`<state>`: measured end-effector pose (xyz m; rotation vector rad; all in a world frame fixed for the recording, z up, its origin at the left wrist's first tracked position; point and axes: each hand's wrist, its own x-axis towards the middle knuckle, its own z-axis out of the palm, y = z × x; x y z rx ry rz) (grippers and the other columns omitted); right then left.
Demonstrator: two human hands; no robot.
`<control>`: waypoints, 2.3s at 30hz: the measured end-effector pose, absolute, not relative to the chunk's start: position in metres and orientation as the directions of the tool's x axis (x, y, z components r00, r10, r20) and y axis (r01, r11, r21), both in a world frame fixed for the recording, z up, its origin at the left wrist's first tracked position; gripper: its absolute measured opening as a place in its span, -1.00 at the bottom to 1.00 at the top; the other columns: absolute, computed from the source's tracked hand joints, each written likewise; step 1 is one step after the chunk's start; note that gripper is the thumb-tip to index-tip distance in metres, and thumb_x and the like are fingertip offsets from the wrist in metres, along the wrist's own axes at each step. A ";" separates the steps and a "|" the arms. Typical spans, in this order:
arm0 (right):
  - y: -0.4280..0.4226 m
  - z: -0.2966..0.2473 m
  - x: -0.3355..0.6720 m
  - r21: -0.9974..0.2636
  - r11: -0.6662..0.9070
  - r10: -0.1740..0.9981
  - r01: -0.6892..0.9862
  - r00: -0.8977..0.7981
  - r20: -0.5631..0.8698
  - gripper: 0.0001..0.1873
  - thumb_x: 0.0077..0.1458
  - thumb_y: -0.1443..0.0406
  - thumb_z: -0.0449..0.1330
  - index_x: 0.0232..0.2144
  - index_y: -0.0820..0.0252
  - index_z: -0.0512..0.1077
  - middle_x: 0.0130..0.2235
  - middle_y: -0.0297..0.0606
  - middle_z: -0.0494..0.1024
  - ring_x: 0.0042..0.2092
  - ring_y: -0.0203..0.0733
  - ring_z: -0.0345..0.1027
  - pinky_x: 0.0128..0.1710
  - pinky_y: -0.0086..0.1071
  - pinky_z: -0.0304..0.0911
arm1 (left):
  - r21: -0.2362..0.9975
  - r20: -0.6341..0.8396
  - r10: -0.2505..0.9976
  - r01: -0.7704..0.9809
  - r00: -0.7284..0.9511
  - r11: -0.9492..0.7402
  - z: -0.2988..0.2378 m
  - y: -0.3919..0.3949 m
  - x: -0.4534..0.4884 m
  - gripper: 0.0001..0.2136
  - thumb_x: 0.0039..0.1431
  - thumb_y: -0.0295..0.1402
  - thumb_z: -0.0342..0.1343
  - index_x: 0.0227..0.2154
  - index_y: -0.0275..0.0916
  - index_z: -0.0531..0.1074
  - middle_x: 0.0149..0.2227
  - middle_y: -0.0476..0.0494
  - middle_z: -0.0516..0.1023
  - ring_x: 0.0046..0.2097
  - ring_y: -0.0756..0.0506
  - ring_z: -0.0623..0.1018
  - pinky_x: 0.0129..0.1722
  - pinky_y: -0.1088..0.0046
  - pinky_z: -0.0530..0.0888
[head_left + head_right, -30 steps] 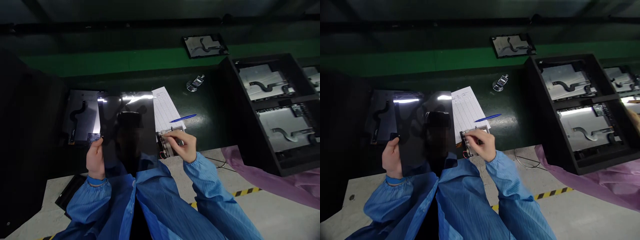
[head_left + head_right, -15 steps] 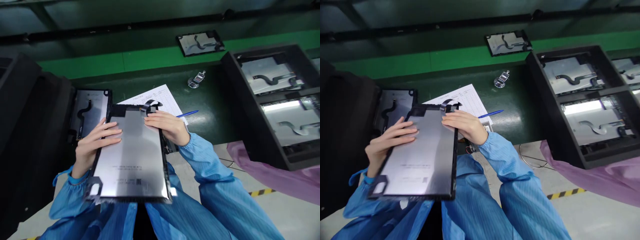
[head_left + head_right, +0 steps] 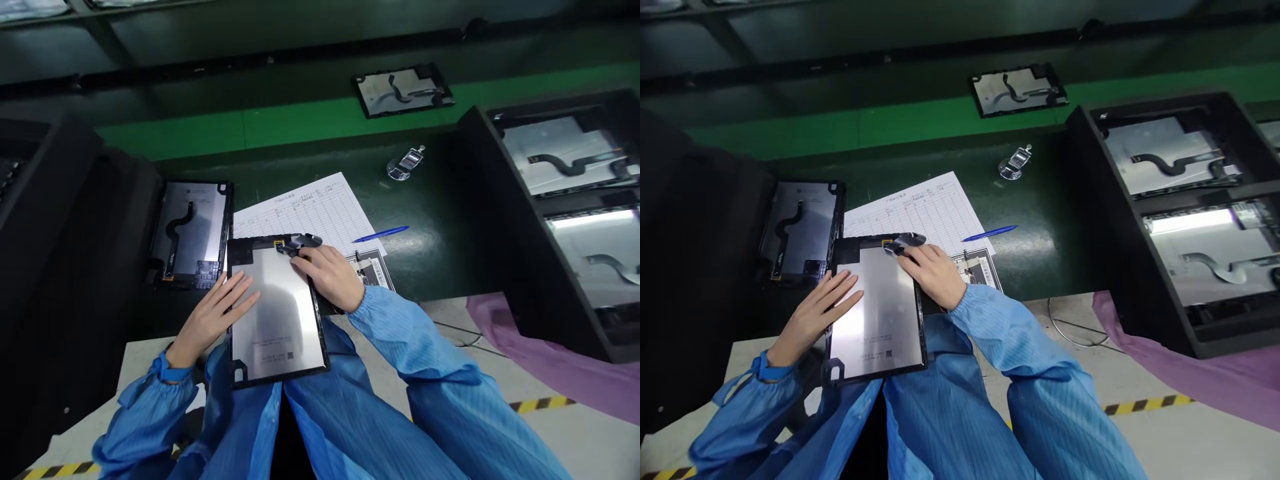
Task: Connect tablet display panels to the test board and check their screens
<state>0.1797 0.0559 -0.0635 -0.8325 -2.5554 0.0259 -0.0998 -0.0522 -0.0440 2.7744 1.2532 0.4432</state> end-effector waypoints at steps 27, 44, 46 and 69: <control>0.042 -0.014 0.205 -0.994 -0.089 0.748 0.057 -0.656 -0.104 -0.78 0.11 0.16 0.27 -0.39 0.22 0.46 -0.51 -0.36 0.44 -0.49 -0.35 0.30 -0.44 -0.41 0.32 | 0.463 0.153 0.884 0.759 0.441 -0.459 -0.015 -0.036 -0.081 -0.41 0.24 -0.71 -0.19 0.26 -0.14 0.23 0.23 -0.15 0.41 0.30 -0.13 0.32 0.34 -0.01 0.17; 0.038 -0.018 0.179 -0.969 0.043 0.761 0.244 -0.636 -0.126 -0.73 0.17 0.13 0.24 -0.43 0.22 0.51 -0.54 -0.36 0.48 -0.50 -0.36 0.33 -0.48 -0.47 0.27 | 0.845 0.095 0.952 0.482 0.291 -0.231 -0.011 0.003 -0.010 -0.84 0.06 -0.53 0.00 -0.57 -0.21 0.35 -0.56 0.03 0.35 -0.42 -0.04 0.35 -0.30 0.35 0.32; 0.039 -0.019 0.178 -0.971 0.061 0.755 0.233 -0.646 -0.107 -0.70 0.18 0.10 0.23 -0.43 0.22 0.50 -0.54 -0.36 0.47 -0.50 -0.37 0.30 -0.49 -0.47 0.24 | 0.862 0.082 0.956 0.462 0.280 -0.209 -0.013 0.003 -0.010 -0.84 0.05 -0.53 0.01 -0.58 -0.21 0.35 -0.56 0.03 0.36 -0.41 -0.04 0.36 -0.31 0.36 0.32; 0.088 -0.029 0.192 -0.753 0.357 0.893 0.553 -0.439 0.101 -0.71 0.32 0.21 0.02 -0.06 0.22 0.45 -0.08 -0.10 0.58 -0.11 -0.09 0.47 -0.18 -0.25 0.38 | 0.594 0.163 0.868 0.656 0.469 -0.466 -0.025 -0.061 -0.054 -0.55 0.21 -0.24 0.15 0.12 -0.29 0.34 0.19 -0.35 0.39 0.25 -0.28 0.33 0.31 -0.07 0.14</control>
